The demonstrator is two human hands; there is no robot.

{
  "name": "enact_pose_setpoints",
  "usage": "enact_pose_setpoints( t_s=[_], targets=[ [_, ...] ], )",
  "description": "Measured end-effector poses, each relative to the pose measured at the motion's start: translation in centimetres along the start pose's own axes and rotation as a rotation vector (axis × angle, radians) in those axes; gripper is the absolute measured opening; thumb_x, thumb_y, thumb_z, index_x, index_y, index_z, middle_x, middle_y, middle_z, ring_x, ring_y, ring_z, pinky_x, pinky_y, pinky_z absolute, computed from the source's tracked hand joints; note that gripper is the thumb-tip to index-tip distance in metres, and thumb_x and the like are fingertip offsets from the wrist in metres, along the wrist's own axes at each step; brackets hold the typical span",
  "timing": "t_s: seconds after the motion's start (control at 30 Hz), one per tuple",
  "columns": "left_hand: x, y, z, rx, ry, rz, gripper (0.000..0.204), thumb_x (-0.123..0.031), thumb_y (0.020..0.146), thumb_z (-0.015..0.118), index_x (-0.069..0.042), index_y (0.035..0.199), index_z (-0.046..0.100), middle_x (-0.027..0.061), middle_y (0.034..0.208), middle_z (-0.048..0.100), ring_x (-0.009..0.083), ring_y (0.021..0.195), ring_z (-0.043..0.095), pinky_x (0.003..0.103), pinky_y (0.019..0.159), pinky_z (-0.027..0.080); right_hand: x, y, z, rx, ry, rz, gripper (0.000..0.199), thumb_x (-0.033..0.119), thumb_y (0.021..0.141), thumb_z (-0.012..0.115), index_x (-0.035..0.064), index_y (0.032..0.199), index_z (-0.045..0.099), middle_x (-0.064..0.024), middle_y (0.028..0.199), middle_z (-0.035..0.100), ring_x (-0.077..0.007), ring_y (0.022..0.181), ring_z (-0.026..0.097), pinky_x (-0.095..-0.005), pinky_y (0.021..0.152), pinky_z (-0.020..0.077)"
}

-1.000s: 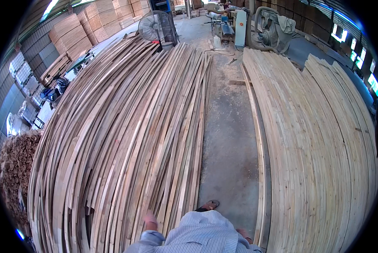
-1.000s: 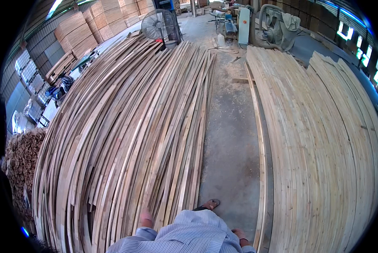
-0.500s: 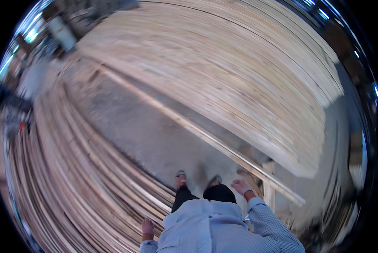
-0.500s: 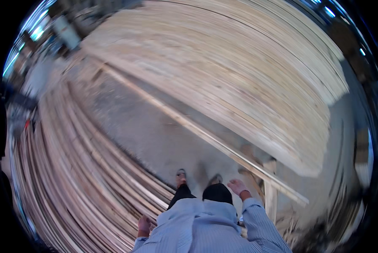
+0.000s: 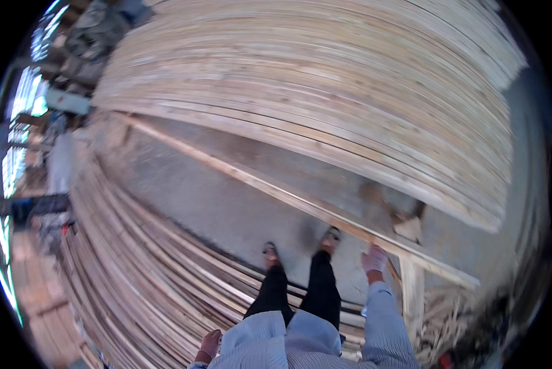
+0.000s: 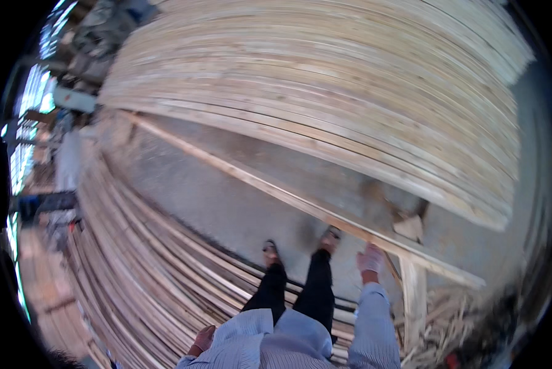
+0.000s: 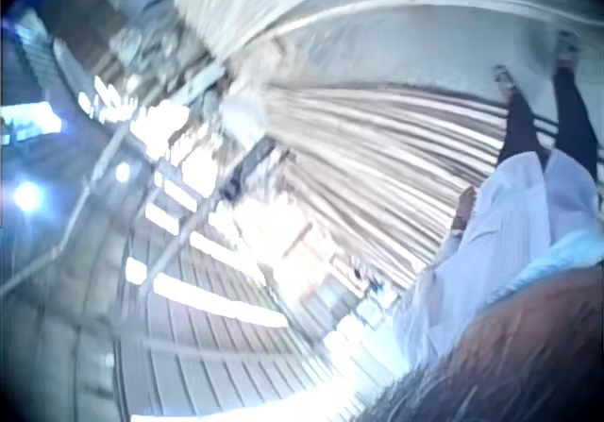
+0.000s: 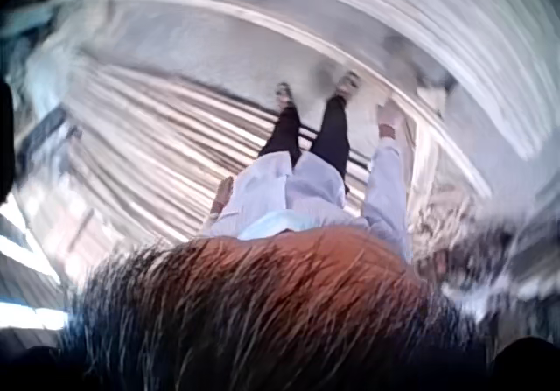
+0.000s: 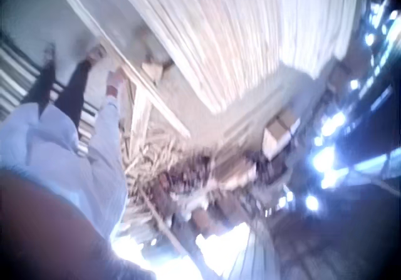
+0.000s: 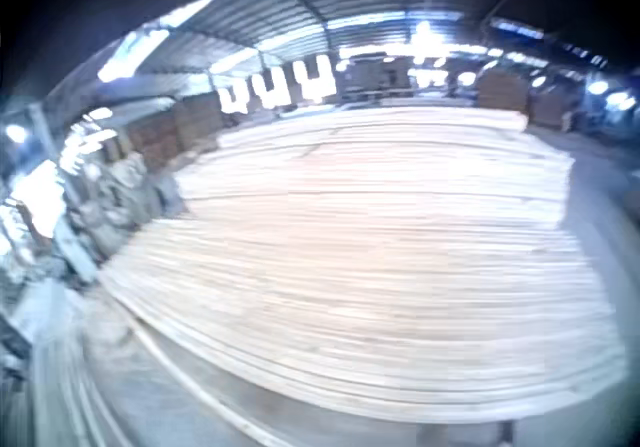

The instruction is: The person picks up long, thin wooden planks from a pile on the floor and places them onto a larger stack of planks. The person repeatedly lifts and stacks the planks by hand in a workshop environment.

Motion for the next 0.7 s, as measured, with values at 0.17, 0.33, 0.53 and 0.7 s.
enact_pose_setpoints(
  t_s=[0.17,0.33,0.53,0.7],
  targets=[
    [-3.5,0.9,3.1,0.012,0.412,0.020,0.031,-0.023,0.097,0.052,-0.001,0.116,0.061,0.0184,0.112,0.066,0.0290,0.107,0.064,0.035,0.094,0.051,0.3,12.0,-2.1,0.015,-0.085,-0.090,0.057,0.024,0.079,0.069,0.0061,0.131,0.051,-0.0128,0.125,0.060,-0.0279,0.124,0.054,-0.0407,0.103,0.0421],
    [-5.1,0.1,5.8,0.068,0.519,0.206,0.033,-0.021,0.091,0.058,-0.004,0.119,0.061,0.0197,0.123,0.062,0.0336,0.117,0.060,0.037,0.101,0.047,-1.6,16.7,1.3,0.357,0.027,-0.124,0.044,0.023,0.077,0.071,0.0127,0.119,0.064,-0.0135,0.122,0.065,-0.0321,0.116,0.061,-0.0438,0.096,0.0496],
    [-3.1,1.9,7.2,0.074,0.340,0.094,0.039,-0.027,0.090,0.057,-0.002,0.121,0.061,0.0199,0.124,0.062,0.0341,0.117,0.059,0.036,0.100,0.046,-0.1,11.4,-2.9,0.218,-0.018,-0.318,0.036,0.028,0.069,0.078,0.0130,0.101,0.071,-0.0150,0.109,0.069,-0.0342,0.102,0.065,-0.0423,0.089,0.0522],
    [-7.9,11.6,6.0,0.051,0.132,0.037,0.032,-0.028,0.093,0.053,0.001,0.101,0.063,0.0211,0.103,0.065,0.0364,0.102,0.062,0.041,0.089,0.048,1.4,-2.5,-5.9,0.213,0.181,-0.516,0.030,0.033,0.070,0.078,0.0126,0.090,0.068,-0.0113,0.094,0.070,-0.0320,0.093,0.066,-0.0434,0.083,0.0520]
  ],
)
Point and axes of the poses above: each hand's wrist, its own y-axis towards the middle knuckle, its own z-axis out of the palm, x = y × z, the point moved 4 cm from there along y, towards the middle knuckle
